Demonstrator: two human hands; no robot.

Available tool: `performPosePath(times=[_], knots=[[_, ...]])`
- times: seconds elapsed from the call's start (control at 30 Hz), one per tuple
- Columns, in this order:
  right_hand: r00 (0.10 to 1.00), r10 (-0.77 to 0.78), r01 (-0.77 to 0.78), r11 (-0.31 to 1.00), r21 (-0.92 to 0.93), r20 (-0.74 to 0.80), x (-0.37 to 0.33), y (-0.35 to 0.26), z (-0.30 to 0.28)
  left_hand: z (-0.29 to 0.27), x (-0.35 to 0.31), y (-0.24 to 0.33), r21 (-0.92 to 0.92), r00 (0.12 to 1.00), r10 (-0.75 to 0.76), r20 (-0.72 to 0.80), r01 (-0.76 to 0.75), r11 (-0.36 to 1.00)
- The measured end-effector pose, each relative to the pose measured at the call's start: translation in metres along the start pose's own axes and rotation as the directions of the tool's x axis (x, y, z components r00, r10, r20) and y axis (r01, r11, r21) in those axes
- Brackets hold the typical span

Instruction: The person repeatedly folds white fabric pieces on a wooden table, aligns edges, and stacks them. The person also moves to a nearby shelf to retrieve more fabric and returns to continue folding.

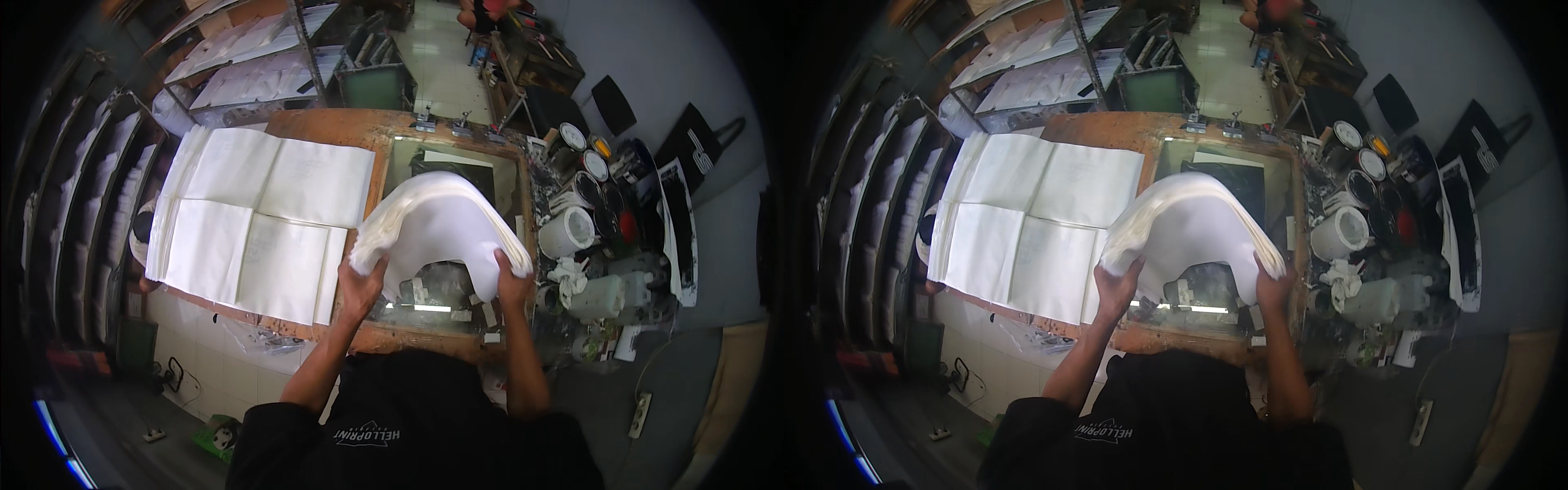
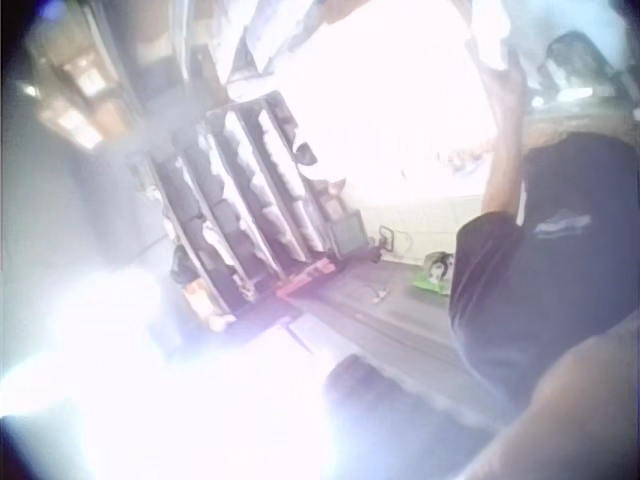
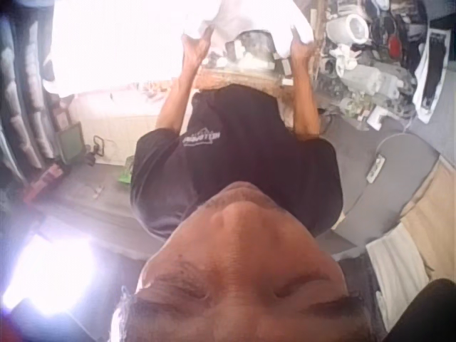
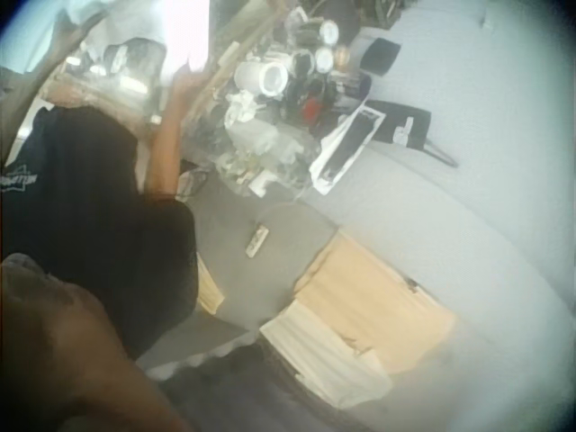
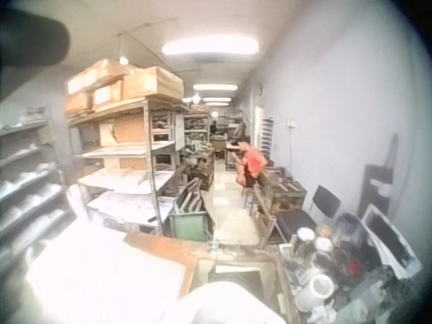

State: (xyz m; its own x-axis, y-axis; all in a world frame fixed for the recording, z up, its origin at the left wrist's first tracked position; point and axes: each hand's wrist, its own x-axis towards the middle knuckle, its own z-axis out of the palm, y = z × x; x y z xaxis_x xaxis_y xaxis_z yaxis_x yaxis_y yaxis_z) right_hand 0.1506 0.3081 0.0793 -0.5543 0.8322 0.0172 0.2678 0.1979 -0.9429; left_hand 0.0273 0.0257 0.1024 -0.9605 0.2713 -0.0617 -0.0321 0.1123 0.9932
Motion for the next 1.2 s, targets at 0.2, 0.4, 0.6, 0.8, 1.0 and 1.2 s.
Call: performPosePath(times=[0.2, 0.4, 0.6, 0.8, 1.0, 1.2], knots=[[0.999, -0.034, 0.032, 0.99, 0.135, 0.012, -0.006, -0.003, 0.002, -0.012, -0.04, -0.033, 0.097, 0.986, 0.039, 0.159, -0.055, 0.994], [0.745, -0.63, 0.662, 0.737, -0.134, 0.22, 0.045, -0.128, 0.024, -0.026, -0.05, -0.048, 0.291, 0.951, -0.036, 0.306, -0.058, 0.955], [0.231, -0.896, 0.972, 0.195, -0.13, 0.379, 0.026, -0.297, 0.054, -0.072, -0.059, -0.072, 0.014, 0.97, -0.187, 0.156, 0.187, 0.982], [0.377, -0.879, 0.839, 0.192, -0.509, 0.291, 0.043, -0.372, 0.056, -0.091, -0.025, 0.024, 0.005, 0.828, 0.264, -0.494, -0.301, 0.954], [0.193, -0.958, 0.975, 0.163, -0.149, 0.214, 0.008, -0.411, 0.126, 0.029, 0.006, 0.101, 0.231, 0.761, 0.534, -0.367, -0.482, 0.845], [0.348, -0.924, 0.863, 0.25, -0.439, 0.158, 0.008, -0.401, 0.119, 0.066, -0.049, 0.097, 0.208, 0.758, 0.646, -0.094, -0.62, 0.757]])
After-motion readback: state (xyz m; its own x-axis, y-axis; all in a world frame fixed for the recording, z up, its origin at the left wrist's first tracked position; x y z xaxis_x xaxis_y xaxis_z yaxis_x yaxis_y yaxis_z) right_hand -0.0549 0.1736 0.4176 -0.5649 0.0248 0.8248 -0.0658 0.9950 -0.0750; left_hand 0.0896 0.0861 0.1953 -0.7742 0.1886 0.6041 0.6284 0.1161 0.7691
